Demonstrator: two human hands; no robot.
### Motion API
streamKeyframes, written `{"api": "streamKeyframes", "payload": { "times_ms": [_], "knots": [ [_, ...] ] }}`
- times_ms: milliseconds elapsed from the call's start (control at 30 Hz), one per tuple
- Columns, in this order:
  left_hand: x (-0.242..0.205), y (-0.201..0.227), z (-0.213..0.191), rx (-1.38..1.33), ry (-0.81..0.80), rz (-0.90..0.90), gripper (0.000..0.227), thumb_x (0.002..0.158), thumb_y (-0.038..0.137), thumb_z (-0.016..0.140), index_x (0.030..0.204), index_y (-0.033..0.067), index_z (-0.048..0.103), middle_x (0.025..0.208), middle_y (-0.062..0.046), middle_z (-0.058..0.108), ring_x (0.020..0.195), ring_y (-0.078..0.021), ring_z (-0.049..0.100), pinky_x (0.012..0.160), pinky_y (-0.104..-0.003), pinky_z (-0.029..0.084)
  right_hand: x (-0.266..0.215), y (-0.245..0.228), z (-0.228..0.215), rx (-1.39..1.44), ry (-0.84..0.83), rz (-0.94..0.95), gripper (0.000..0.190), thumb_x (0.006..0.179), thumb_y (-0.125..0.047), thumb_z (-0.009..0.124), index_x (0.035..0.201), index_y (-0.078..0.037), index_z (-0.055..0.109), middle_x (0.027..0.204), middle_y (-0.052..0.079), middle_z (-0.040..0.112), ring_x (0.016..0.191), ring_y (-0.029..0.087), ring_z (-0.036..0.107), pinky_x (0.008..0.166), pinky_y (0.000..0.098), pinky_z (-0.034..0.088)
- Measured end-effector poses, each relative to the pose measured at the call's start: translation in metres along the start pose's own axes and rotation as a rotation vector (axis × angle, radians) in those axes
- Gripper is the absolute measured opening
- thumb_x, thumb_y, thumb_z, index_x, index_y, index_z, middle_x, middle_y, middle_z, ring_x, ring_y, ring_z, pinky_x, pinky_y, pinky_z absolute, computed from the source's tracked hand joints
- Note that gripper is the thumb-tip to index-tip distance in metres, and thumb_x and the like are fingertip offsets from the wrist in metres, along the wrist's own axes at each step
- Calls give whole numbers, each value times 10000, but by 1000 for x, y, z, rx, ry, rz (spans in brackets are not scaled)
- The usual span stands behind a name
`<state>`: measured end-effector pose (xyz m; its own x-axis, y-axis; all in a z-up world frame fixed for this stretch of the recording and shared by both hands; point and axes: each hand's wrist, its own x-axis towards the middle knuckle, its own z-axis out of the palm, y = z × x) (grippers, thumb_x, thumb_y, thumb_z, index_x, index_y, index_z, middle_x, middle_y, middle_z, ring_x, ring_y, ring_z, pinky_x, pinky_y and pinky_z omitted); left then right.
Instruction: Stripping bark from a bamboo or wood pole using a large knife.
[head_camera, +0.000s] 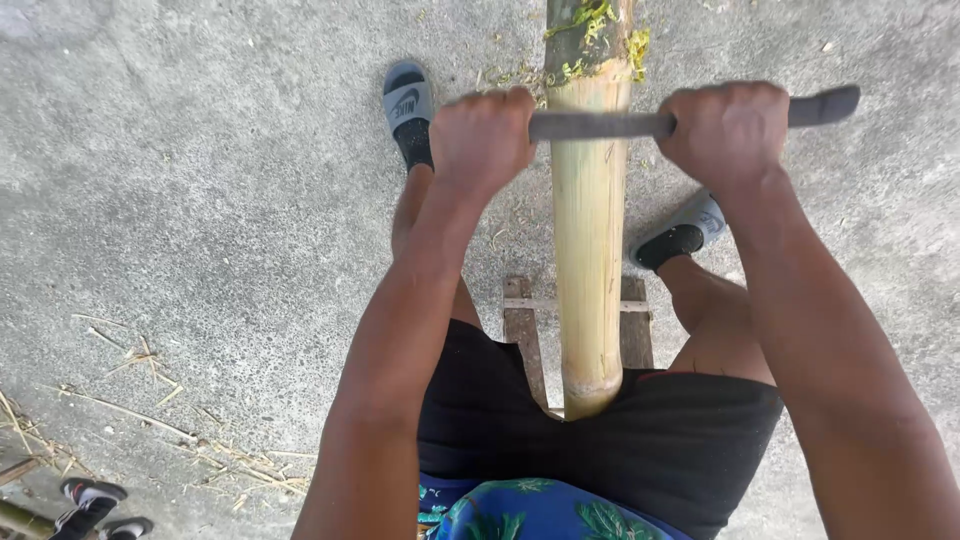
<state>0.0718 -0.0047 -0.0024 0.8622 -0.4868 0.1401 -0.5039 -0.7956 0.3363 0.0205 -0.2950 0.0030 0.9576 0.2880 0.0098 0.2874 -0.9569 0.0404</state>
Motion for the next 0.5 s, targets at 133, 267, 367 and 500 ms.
{"api": "streamKeyframes", "payload": {
  "times_ms": [133, 267, 367, 500],
  "knots": [
    [11, -6, -1, 71, 70, 15, 70, 702, 131, 734, 728, 136, 670, 637, -59, 693, 563, -241, 691, 492, -393, 550, 5, 0, 2, -22, 61, 11, 275, 918, -224, 779, 652, -230, 711, 534, -52, 571, 479, 109, 523, 501, 282, 425],
    [-40, 23, 1, 3, 24, -38, 91, 695, 140, 739, 710, 133, 650, 637, -69, 683, 551, -239, 683, 493, -404, 546, -43, -21, 1, 52, -10, 40, 312, 933, -187, 764, 634, -206, 679, 518, -61, 548, 428, 83, 479, 459, 278, 403],
    [-97, 50, 1, -26, -9, -34, 156, 664, 164, 762, 685, 129, 611, 602, -51, 651, 520, -227, 657, 464, -386, 524, -96, -46, -10, 90, -90, 57, 332, 938, -168, 747, 616, -189, 668, 504, -58, 545, 405, 77, 461, 420, 275, 386],
    [-143, 67, 10, -42, -122, -59, 210, 704, 142, 774, 641, 138, 574, 543, -25, 611, 473, -185, 624, 421, -352, 490, -135, -64, -27, 136, -113, 49, 254, 866, -177, 734, 618, -173, 679, 525, -24, 573, 441, 116, 500, 426, 302, 410]
  ]
}}
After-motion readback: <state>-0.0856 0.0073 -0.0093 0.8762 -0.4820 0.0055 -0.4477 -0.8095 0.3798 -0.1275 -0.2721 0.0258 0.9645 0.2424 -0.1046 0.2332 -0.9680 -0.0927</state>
